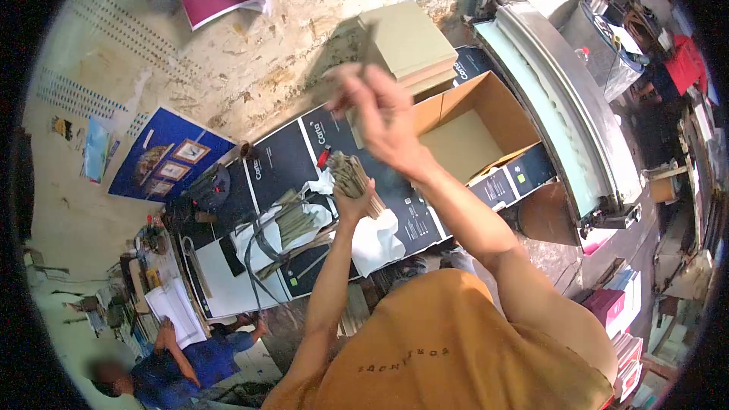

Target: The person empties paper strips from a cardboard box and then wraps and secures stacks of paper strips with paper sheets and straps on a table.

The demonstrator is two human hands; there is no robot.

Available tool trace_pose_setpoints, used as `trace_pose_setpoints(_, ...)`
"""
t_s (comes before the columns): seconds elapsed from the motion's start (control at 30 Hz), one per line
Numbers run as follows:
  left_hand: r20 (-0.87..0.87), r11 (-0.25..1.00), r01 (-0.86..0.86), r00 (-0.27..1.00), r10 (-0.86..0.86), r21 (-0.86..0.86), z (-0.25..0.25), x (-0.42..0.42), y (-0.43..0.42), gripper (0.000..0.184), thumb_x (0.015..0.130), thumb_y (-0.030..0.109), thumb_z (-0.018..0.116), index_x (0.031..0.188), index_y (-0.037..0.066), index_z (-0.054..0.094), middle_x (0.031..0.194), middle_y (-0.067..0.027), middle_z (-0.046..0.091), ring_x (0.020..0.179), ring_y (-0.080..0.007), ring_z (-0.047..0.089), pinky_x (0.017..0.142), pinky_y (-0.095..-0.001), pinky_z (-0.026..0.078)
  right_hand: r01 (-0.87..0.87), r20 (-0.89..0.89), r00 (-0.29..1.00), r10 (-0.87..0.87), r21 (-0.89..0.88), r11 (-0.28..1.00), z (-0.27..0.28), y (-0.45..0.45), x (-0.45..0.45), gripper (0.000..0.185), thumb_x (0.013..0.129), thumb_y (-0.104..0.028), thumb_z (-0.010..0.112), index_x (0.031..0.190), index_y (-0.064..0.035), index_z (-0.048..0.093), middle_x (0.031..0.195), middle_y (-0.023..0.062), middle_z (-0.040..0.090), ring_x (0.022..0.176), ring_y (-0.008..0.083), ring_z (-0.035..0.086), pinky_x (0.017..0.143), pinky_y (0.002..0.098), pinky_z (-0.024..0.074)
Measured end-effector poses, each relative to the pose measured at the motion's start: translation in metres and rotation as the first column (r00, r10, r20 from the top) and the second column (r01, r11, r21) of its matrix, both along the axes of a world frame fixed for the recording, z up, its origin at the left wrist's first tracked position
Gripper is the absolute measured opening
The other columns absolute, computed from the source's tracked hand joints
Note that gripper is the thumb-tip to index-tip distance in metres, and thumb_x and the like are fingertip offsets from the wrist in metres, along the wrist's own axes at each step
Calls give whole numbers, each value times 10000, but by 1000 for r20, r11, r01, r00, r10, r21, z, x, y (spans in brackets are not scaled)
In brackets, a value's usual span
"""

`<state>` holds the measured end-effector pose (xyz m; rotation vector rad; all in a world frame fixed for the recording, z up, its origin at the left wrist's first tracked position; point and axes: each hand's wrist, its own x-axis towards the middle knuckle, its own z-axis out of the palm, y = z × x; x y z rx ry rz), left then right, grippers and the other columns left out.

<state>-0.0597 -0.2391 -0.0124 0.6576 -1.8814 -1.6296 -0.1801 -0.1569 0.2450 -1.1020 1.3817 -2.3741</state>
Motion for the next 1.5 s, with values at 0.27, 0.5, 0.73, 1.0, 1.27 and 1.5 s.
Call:
trace_pose_setpoints(0.27, -339, 821, -79, 885, 319, 565, 22, 1, -21, 446, 726, 59, 764, 1097, 17, 519, 984, -68, 585, 858, -169, 588, 792, -306, 489, -31, -229, 936, 269, 706, 708, -192, 4, 23, 630, 960, -419, 432, 1353, 68, 355, 1387, 267, 344, 1287, 379, 334, 1087, 443, 263)
trace_pose_setpoints(0.5, -135, 807, -204, 935, 329, 554, -14, -6, -19, 605, 738, 98, 762, 1233, -8, 431, 1115, -122, 550, 956, -214, 590, 809, -342, 509, -372, 28, 844, 535, 749, 548, -225, 6, 28, 1171, 585, -385, 821, 1471, -74, 121, 1320, 261, 463, 1203, 412, 477, 1017, 440, 385)
trace_pose_setpoints(0.73, -61, 924, -134, 984, 166, 358, -11, -7, -19, 741, 712, 121, 809, 1279, -56, 366, 1171, -159, 525, 1019, -221, 560, 887, -344, 468, -395, 200, 891, 407, 784, 478, -263, -2, 21, 690, 572, -270, 798, 1159, 9, 564, 1012, 204, 651, 935, 290, 639, 839, 389, 498)
trace_pose_setpoints(1.0, -156, 995, 12, 988, 4, 101, 33, -11, -26, 563, 749, 71, 762, 1202, -24, 441, 1067, -116, 573, 961, -194, 578, 889, -344, 473, -155, -41, 971, 234, 636, 756, -235, -17, 30, 628, 640, -277, 759, 1165, 8, 566, 1052, 238, 648, 1005, 364, 629, 856, 425, 494)
trace_pose_setpoints(1.27, -295, 987, 110, 945, -140, -117, 78, -18, -40, 622, 729, 63, 768, 1243, -19, 428, 1081, -110, 591, 957, -167, 583, 884, -321, 476, -83, -117, 981, 157, 482, 872, -208, -39, 20, 468, 684, -197, 709, 1080, 8, 567, 961, 203, 656, 912, 346, 658, 787, 404, 515)
trace_pose_setpoints(1.5, -191, 997, 54, 980, -63, -53, 6, 0, -30, 847, 645, 44, 833, 1346, 19, 360, 1123, -118, 582, 989, -184, 579, 879, -321, 489, -13, -189, 966, 176, 646, 764, -281, -24, 39, 451, 742, -239, 673, 1145, -65, 569, 1003, 149, 630, 925, 377, 630, 794, 412, 512)
